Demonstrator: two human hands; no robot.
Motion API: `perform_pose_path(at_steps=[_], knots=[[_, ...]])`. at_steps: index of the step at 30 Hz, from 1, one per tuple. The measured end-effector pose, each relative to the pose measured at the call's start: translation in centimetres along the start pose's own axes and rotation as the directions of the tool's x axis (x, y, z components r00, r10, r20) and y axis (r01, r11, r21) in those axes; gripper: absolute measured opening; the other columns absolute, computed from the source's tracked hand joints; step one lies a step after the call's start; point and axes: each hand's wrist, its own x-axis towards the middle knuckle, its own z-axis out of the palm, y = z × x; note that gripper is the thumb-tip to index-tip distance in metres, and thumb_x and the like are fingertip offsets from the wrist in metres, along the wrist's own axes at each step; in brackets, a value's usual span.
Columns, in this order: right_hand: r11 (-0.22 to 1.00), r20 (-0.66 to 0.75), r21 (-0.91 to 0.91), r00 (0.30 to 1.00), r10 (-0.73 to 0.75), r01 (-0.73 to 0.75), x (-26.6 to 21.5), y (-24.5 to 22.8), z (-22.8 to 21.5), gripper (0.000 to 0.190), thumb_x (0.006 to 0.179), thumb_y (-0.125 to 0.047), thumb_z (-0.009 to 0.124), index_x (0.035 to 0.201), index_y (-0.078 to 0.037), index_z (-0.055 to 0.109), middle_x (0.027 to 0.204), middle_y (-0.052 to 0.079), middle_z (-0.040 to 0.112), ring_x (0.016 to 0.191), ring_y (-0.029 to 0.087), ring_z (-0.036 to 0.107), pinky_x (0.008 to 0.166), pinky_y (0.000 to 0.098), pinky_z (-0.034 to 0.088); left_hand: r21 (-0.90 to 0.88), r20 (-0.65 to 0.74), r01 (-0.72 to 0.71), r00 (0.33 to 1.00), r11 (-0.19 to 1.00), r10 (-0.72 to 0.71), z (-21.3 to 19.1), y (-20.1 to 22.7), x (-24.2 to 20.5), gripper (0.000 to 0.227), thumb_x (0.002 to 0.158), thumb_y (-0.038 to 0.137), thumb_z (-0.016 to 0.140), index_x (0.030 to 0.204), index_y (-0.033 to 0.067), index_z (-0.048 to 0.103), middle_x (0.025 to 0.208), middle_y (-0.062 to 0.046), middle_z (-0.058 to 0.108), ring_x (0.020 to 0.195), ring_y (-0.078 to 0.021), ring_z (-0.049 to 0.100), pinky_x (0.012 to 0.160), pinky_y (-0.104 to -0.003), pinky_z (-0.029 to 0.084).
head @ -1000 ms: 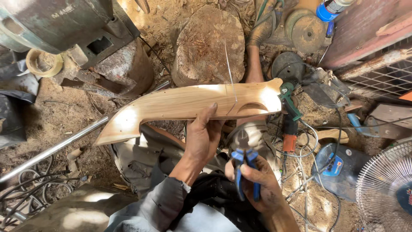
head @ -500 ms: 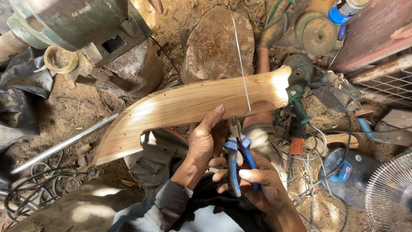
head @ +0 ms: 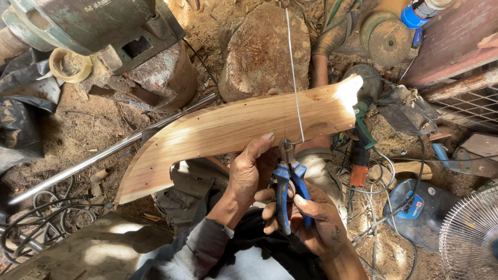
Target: The person inserts metal wires into pre-drilled holes along the edge of a curved wooden piece and bends them to secure the wood. The person uses pliers to cut the excess wire after each insertion.
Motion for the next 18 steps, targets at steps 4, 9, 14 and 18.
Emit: perform_pose_path(at_steps=[4, 9, 14, 18], knots=[[0.999, -0.024, -0.032, 1.000, -0.020, 0.019, 0.0, 0.3, 0.1, 0.033, 0.102, -0.019, 0.062, 0.122, 0.006, 0.054, 0.121, 0.037, 0.061, 0.099, 0.037, 0.070, 0.080, 0.0502, 0.062, -0.016, 0.030, -0.003, 1.000, 1.000, 0.003, -0.5, -0.2, 0.3, 0.038, 0.096, 0.011, 0.067, 0.128, -0.0073, 0.057, 0.118, -0.018, 0.066, 0.111, -0.0274, 0.066, 0.099, -0.046, 0.053], [1.000, -0.072, -0.009, 0.997, 0.010, -0.011, 0.0, 0.8, 0.2, 0.041, 0.099, -0.033, 0.062, 0.120, 0.002, 0.055, 0.098, 0.020, 0.061, 0.079, 0.024, 0.065, 0.066, 0.0389, 0.057, -0.029, 0.045, -0.072, 0.996, 0.997, 0.073, -0.9, -0.8, 0.3, 0.038, 0.095, 0.005, 0.067, 0.130, -0.0049, 0.057, 0.120, -0.015, 0.065, 0.113, -0.0247, 0.064, 0.103, -0.043, 0.052], [1.000, -0.109, -0.014, 0.994, -0.023, 0.022, 0.2, 1.4, 0.1, 0.040, 0.103, -0.039, 0.057, 0.110, 0.000, 0.053, 0.085, 0.017, 0.058, 0.062, 0.019, 0.058, 0.047, 0.0278, 0.046, 0.007, 0.020, -0.042, 0.999, 0.999, 0.042, -0.9, -0.8, 0.1, 0.035, 0.093, 0.007, 0.069, 0.124, -0.0059, 0.059, 0.116, -0.015, 0.066, 0.111, -0.0236, 0.066, 0.101, -0.041, 0.053], [0.998, -0.163, -0.044, 0.986, -0.047, 0.041, 0.6, 1.8, -0.4, 0.044, 0.103, -0.039, 0.056, 0.113, 0.004, 0.052, 0.077, 0.014, 0.057, 0.053, 0.012, 0.051, 0.041, 0.0226, 0.040, 0.007, -0.019, -0.031, 0.999, 0.999, 0.031, -1.3, -0.8, 0.1, 0.035, 0.092, 0.009, 0.070, 0.122, -0.0044, 0.059, 0.113, -0.013, 0.066, 0.109, -0.0215, 0.066, 0.100, -0.039, 0.053]])
